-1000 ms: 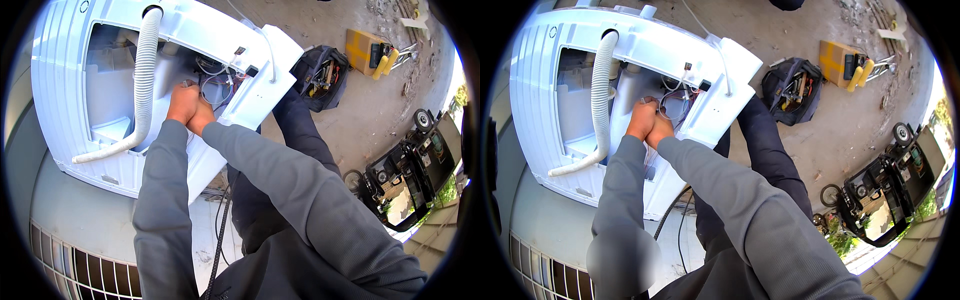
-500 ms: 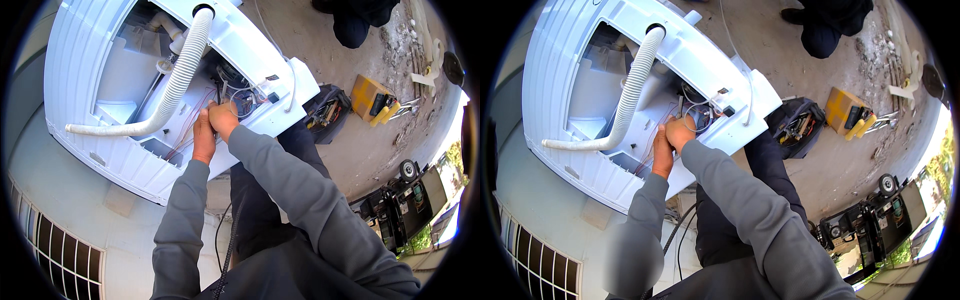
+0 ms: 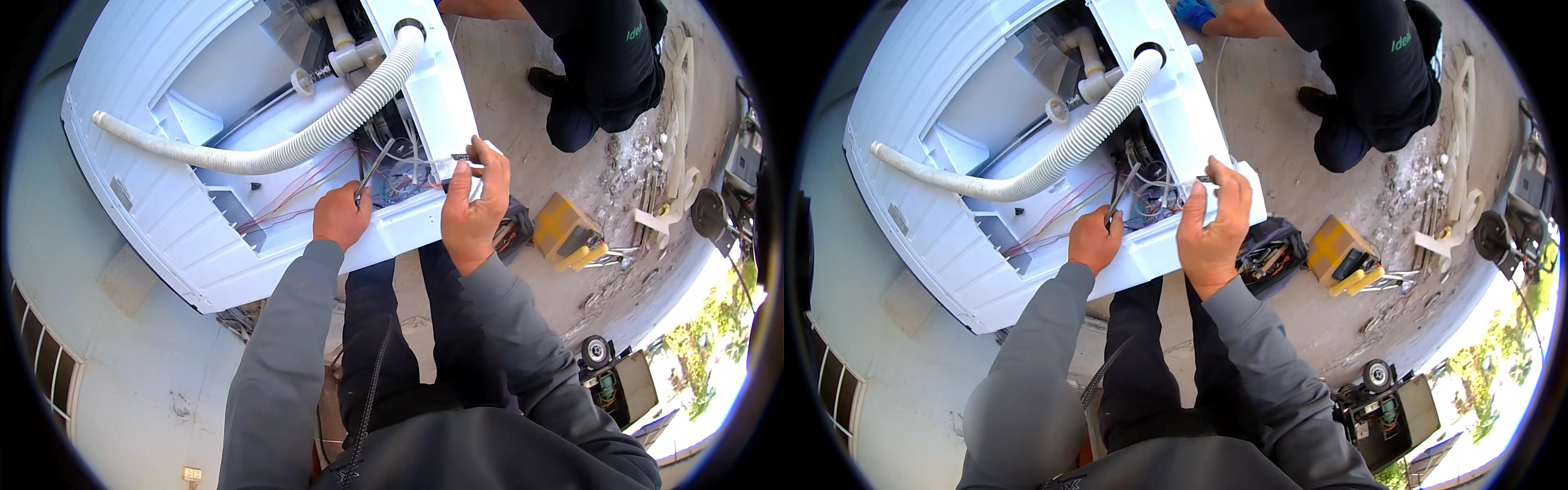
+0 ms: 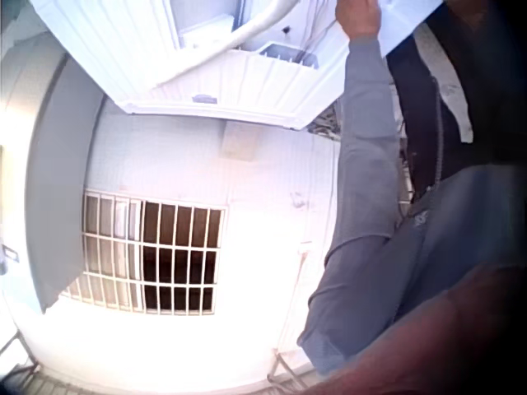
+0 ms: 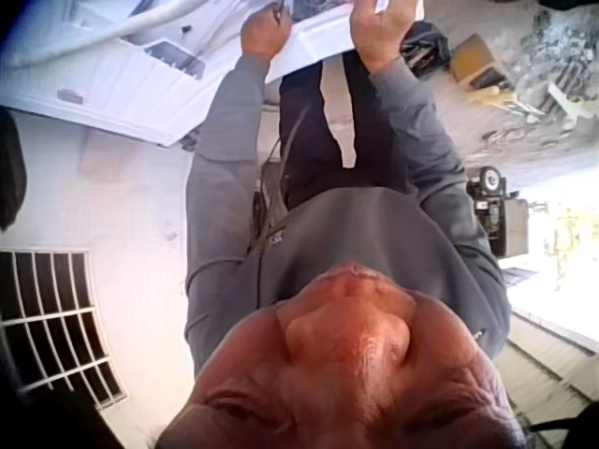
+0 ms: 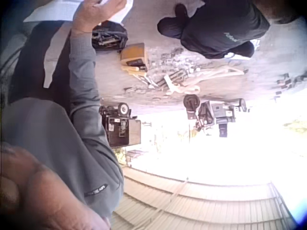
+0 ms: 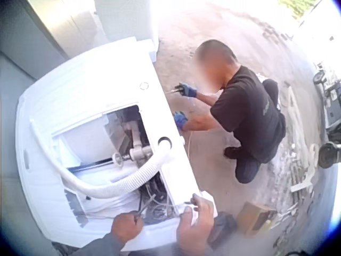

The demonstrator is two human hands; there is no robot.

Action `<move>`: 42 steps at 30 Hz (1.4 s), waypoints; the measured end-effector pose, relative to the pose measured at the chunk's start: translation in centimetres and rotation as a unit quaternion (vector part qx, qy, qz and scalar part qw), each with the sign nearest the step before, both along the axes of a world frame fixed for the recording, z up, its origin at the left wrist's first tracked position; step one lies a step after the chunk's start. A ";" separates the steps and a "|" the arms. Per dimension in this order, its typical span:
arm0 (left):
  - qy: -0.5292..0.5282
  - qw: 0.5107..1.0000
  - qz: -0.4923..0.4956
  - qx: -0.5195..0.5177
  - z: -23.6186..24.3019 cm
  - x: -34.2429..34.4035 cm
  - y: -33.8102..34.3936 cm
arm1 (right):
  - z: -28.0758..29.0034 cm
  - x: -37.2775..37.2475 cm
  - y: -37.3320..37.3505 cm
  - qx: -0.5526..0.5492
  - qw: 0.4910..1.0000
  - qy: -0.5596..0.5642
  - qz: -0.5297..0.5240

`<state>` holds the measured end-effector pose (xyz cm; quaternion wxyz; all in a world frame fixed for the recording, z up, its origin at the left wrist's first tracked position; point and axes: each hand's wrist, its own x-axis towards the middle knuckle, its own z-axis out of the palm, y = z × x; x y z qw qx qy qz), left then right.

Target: The person removes the top lid of a washing machine and tilts it to access the internal components. They use a screwdriver to work on the wiring and internal parts while another person assists by holding the machine steady.

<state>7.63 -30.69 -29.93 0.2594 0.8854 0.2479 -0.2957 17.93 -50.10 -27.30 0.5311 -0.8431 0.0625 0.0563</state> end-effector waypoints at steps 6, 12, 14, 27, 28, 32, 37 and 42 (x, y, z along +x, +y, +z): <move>-0.076 0.996 -0.020 0.039 -0.6 -0.5 -0.3 | -9.9 0.5 -3.6 -0.223 0.974 0.001 0.051; -0.065 0.997 -0.014 0.033 -0.6 -0.5 -0.5 | -11.2 0.4 -3.4 -0.262 0.964 -0.002 0.042; -0.061 0.998 -0.011 0.025 -0.5 -0.5 -0.6 | -11.0 0.8 -2.8 -0.273 0.961 0.051 0.004; -0.068 0.997 -0.002 0.026 -0.7 -0.2 -0.4 | -11.3 2.4 -0.3 -0.361 0.924 0.115 -0.046; -0.061 0.998 -0.008 0.029 -0.6 -0.3 -0.4 | -11.5 2.3 -0.7 -0.370 0.921 0.108 -0.049; -0.065 0.997 -0.006 0.029 -0.6 -0.7 -0.4 | -11.7 1.8 -0.5 -0.349 0.932 0.079 -0.058; -0.062 0.997 0.007 0.042 -0.5 -0.9 -0.7 | -10.8 2.0 -0.4 -0.341 0.934 0.097 -0.050; -0.074 0.997 0.007 0.037 -0.5 -0.3 -0.9 | -11.3 2.1 -0.8 -0.340 0.936 0.074 -0.058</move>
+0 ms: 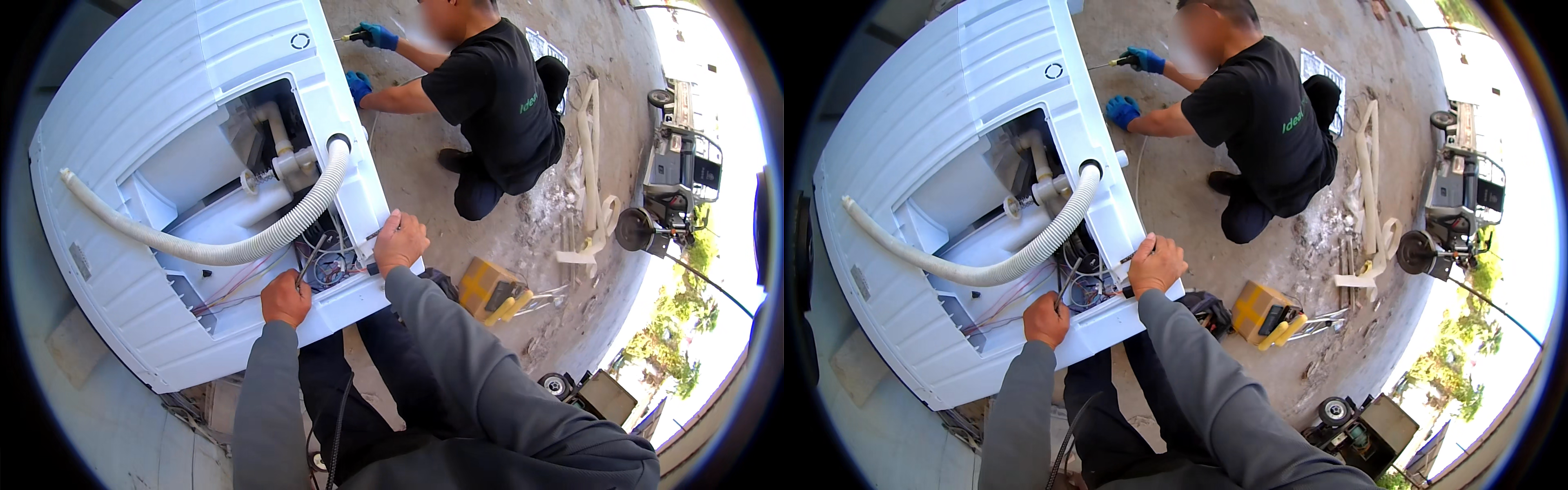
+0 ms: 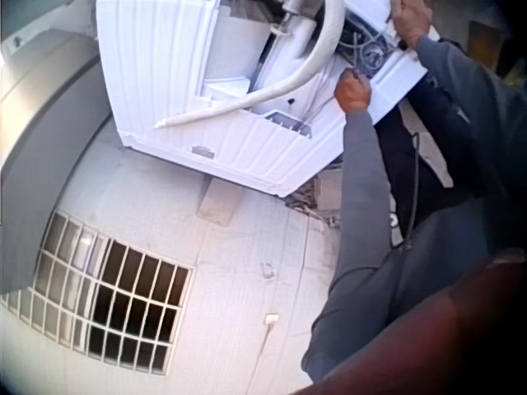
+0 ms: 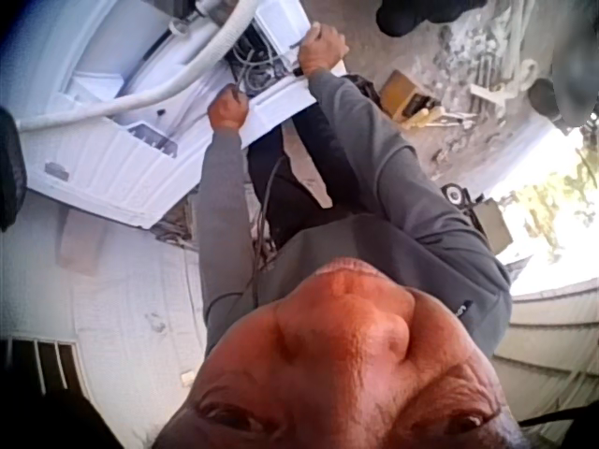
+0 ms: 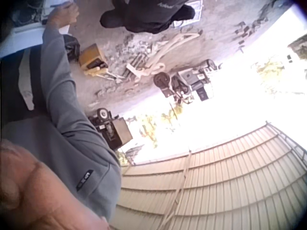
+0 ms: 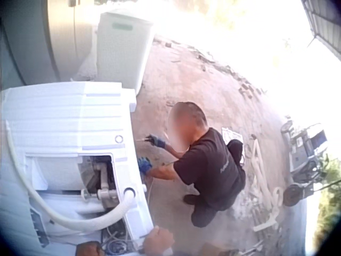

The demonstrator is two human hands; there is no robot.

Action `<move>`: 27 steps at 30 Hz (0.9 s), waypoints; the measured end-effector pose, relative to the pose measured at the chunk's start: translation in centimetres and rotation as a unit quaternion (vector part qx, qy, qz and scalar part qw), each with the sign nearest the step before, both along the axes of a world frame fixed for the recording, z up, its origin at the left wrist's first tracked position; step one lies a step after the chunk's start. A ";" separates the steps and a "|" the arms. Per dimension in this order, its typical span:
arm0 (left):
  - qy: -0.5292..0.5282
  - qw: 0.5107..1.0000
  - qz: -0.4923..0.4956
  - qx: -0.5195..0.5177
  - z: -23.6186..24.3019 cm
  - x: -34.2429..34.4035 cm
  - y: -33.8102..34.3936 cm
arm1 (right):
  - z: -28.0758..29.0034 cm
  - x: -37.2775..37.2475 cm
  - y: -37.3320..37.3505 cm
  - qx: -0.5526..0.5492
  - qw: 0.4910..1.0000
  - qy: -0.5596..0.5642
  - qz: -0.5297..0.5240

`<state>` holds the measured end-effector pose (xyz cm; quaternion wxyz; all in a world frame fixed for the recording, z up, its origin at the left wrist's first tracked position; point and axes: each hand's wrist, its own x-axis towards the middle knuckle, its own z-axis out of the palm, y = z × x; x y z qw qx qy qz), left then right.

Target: The person removes the top lid of a washing machine and tilts it to access the internal components. They use a screwdriver to work on the wiring and internal parts while another person assists by holding the machine steady.

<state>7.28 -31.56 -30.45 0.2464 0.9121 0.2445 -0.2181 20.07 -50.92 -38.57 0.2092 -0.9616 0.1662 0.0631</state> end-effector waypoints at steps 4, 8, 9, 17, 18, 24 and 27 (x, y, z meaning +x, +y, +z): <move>-0.017 1.000 0.000 0.014 -0.2 -0.5 0.0 | 0.1 -0.2 0.3 0.000 1.000 0.010 0.001; -0.019 1.000 -0.003 0.020 -0.2 -0.6 0.0 | 0.1 -0.1 0.3 -0.001 1.000 0.007 0.003; -0.017 1.000 -0.004 0.021 -0.2 -0.4 0.0 | 0.0 -0.1 0.2 -0.002 1.000 0.005 0.002; -0.032 0.999 -0.010 0.037 -0.4 -0.9 0.0 | 0.1 -0.2 0.3 -0.006 1.000 0.006 0.005; -0.035 0.999 -0.011 0.039 -0.5 -0.9 0.0 | 0.1 -0.2 0.3 -0.008 1.000 0.005 0.006; -0.041 0.999 -0.005 0.034 -0.4 -0.8 0.0 | 0.0 -0.2 0.3 -0.006 1.000 -0.002 0.001; -0.045 0.998 -0.005 0.033 -0.5 -0.8 0.0 | -0.1 -0.2 0.3 -0.005 1.000 -0.006 0.002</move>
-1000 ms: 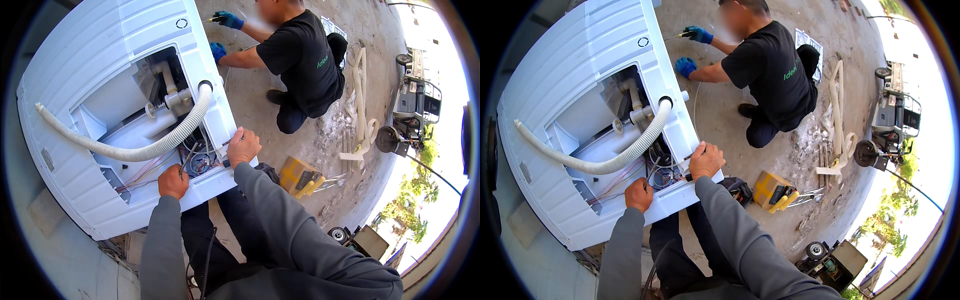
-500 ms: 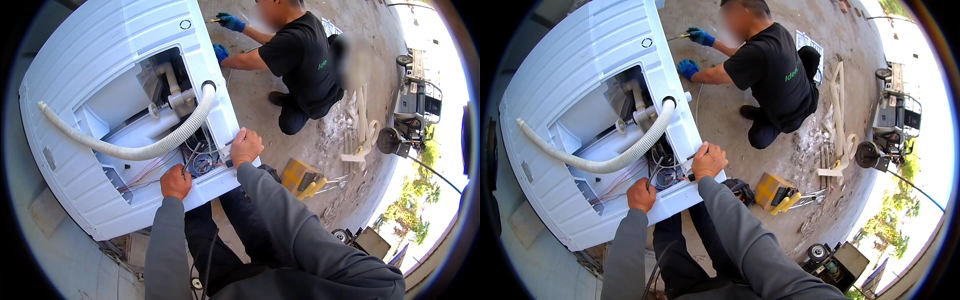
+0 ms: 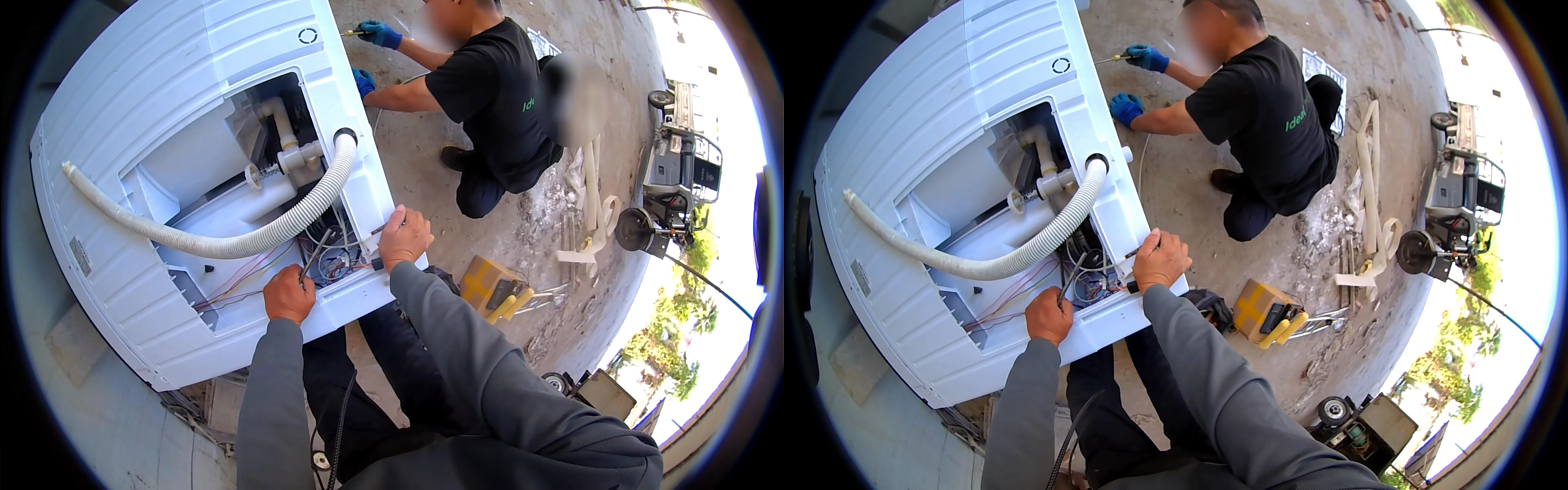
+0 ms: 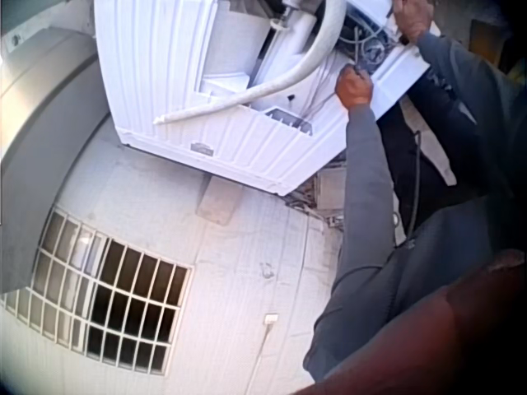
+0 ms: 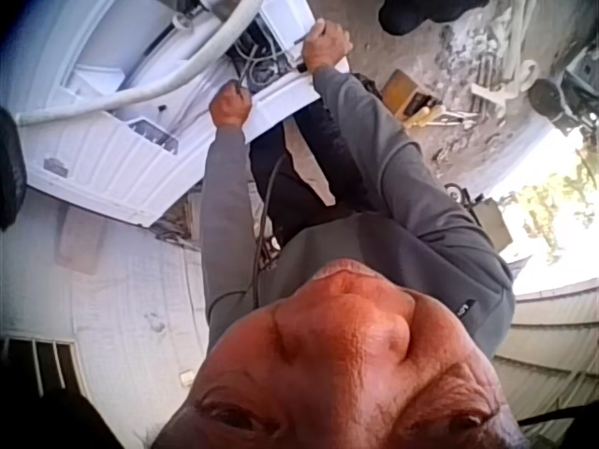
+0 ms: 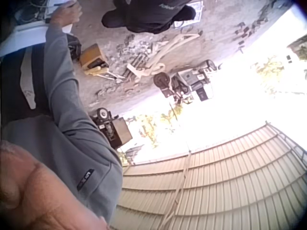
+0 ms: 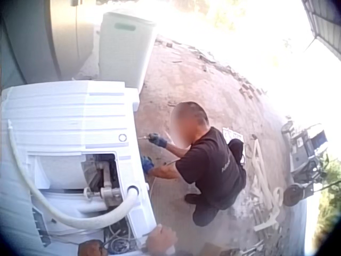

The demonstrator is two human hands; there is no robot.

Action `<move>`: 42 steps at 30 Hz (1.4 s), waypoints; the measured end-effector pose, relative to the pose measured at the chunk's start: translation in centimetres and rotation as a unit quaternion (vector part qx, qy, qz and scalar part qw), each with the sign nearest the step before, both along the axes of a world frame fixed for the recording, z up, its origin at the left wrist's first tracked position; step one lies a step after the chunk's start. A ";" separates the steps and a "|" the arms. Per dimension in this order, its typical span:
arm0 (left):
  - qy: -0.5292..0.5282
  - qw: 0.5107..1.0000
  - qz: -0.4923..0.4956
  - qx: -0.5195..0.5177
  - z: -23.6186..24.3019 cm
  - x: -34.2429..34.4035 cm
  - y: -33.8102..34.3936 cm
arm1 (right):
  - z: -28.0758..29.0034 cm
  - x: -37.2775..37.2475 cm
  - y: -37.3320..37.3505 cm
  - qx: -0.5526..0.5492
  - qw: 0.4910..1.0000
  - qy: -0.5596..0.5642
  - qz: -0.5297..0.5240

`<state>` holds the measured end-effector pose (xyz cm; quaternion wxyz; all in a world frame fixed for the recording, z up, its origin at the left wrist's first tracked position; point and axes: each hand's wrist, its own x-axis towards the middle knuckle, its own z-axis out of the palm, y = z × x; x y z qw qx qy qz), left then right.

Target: The person removes the top lid of a washing machine and tilts it to access the internal components. They use a screwdriver to work on the wiring and internal parts while another person assists by holding the machine steady.

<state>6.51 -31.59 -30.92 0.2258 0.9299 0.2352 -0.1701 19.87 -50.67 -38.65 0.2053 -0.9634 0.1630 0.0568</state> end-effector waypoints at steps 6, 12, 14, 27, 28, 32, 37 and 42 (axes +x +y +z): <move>0.012 1.000 0.000 -0.004 0.1 -0.1 0.1 | 0.8 0.2 0.1 0.004 0.999 0.047 -0.001; 0.012 1.000 0.005 -0.008 0.2 0.0 0.1 | 0.7 0.2 0.1 -0.001 0.999 0.048 0.000; 0.005 1.000 0.006 -0.007 0.2 0.0 0.0 | 0.6 0.1 0.0 0.003 0.999 0.040 0.001; 0.023 1.000 -0.002 -0.013 0.0 -0.1 0.3 | -0.5 -0.3 -0.2 -0.009 1.000 0.010 0.007; 0.023 1.000 0.001 -0.014 0.0 0.0 0.2 | -0.5 -0.3 -0.2 -0.009 1.000 0.010 0.007; 0.015 1.000 0.001 -0.014 -0.2 -0.1 0.2 | -0.5 -0.2 -0.2 -0.007 1.000 0.009 0.007; 0.011 1.000 0.001 -0.014 -0.1 -0.2 0.3 | -0.2 -0.2 -0.1 -0.004 1.000 0.013 0.010; 0.016 1.000 -0.001 -0.016 -0.2 -0.1 0.3 | -0.3 -0.1 -0.2 -0.006 1.000 0.006 0.010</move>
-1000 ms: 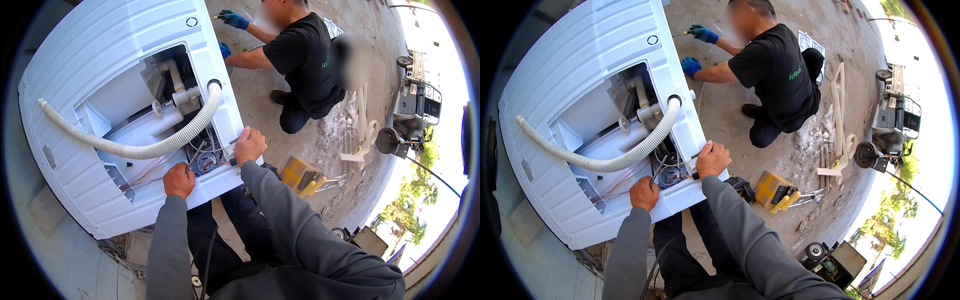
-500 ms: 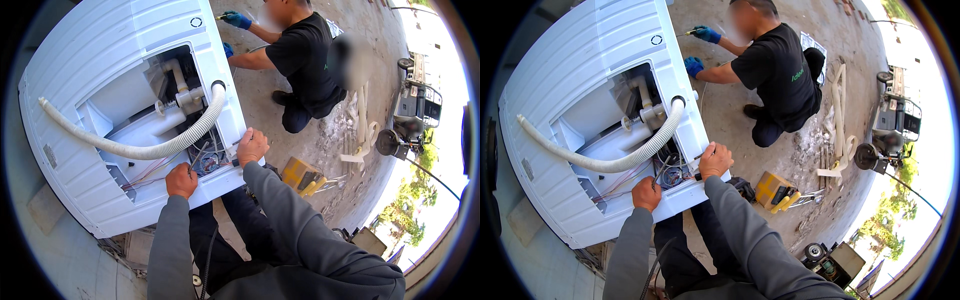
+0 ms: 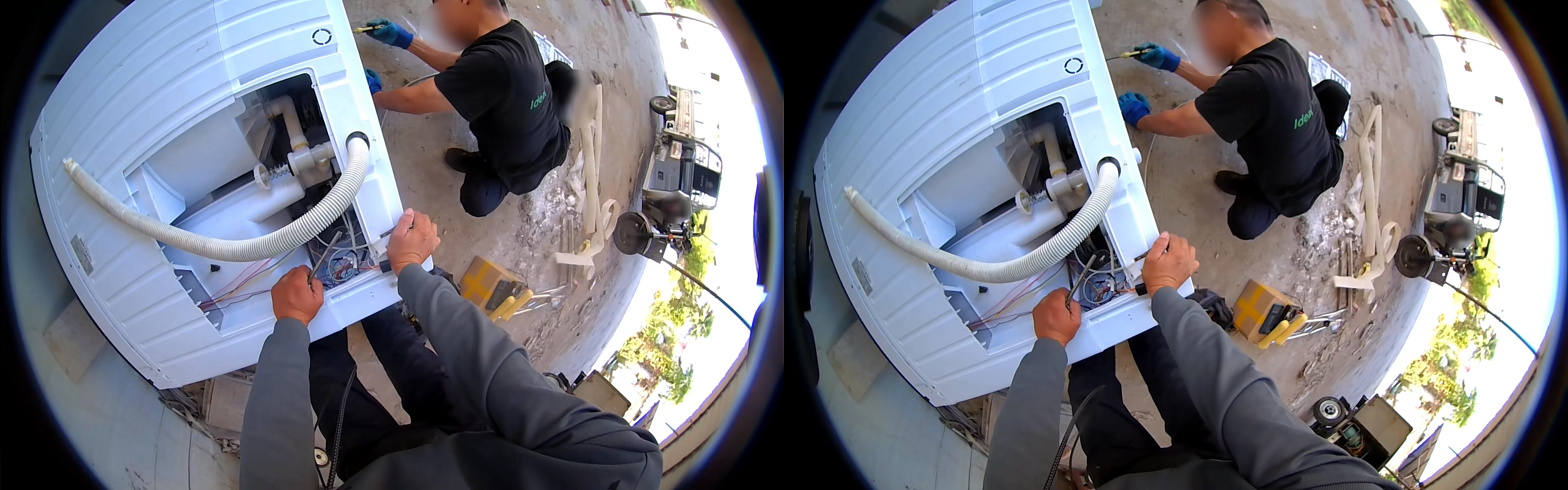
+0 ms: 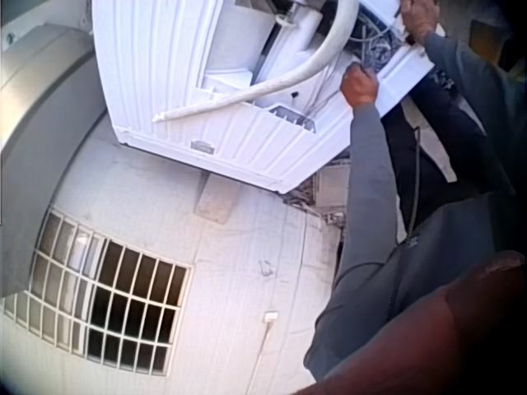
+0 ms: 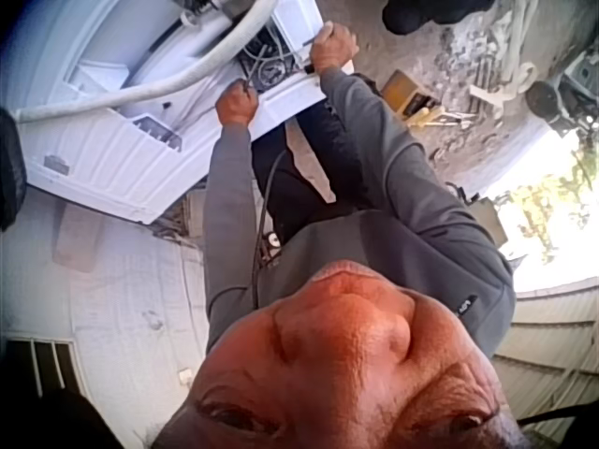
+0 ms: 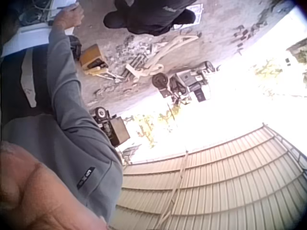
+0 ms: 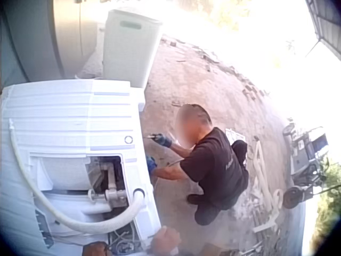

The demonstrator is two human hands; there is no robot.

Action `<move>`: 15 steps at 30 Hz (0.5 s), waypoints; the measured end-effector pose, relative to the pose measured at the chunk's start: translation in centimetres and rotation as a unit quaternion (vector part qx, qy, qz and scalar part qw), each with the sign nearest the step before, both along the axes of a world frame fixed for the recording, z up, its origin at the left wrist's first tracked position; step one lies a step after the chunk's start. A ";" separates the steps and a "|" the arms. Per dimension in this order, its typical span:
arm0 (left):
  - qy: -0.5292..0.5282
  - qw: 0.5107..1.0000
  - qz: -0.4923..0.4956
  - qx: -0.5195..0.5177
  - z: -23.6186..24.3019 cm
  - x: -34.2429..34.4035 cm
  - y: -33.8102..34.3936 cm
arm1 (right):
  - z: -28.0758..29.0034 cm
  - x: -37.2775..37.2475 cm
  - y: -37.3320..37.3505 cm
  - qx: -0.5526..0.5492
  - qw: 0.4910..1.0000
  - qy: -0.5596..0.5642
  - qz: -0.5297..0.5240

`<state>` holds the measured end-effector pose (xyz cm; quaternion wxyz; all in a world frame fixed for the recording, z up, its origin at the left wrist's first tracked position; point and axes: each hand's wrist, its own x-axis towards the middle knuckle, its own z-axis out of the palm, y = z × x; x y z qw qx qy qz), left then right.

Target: The person removes the top lid of a washing machine and tilts it to access the internal components. They use a screwdriver to work on the wiring and internal parts while another person assists by holding the machine steady.

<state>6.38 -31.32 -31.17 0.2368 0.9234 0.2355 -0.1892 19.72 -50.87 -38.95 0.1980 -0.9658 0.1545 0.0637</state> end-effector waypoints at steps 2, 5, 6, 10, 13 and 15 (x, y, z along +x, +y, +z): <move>-0.001 1.000 0.003 -0.002 0.1 0.0 0.0 | 0.1 0.0 0.1 0.001 1.000 0.001 0.000; -0.001 1.000 0.004 -0.003 0.2 0.1 0.0 | 0.1 0.0 0.1 0.001 1.000 0.002 -0.001; -0.001 1.000 0.004 -0.002 0.2 0.1 0.0 | 0.1 0.0 0.1 0.001 1.000 0.002 -0.001; 0.005 1.000 0.002 -0.005 0.1 0.1 0.1 | 0.3 0.1 0.1 0.000 1.000 0.004 -0.001; -0.001 1.000 0.004 -0.003 0.2 0.1 0.0 | 0.3 0.1 0.2 0.002 1.000 0.003 -0.002; 0.002 1.000 0.007 -0.005 0.5 0.3 -0.1 | 0.3 0.1 0.1 0.003 1.000 0.004 -0.001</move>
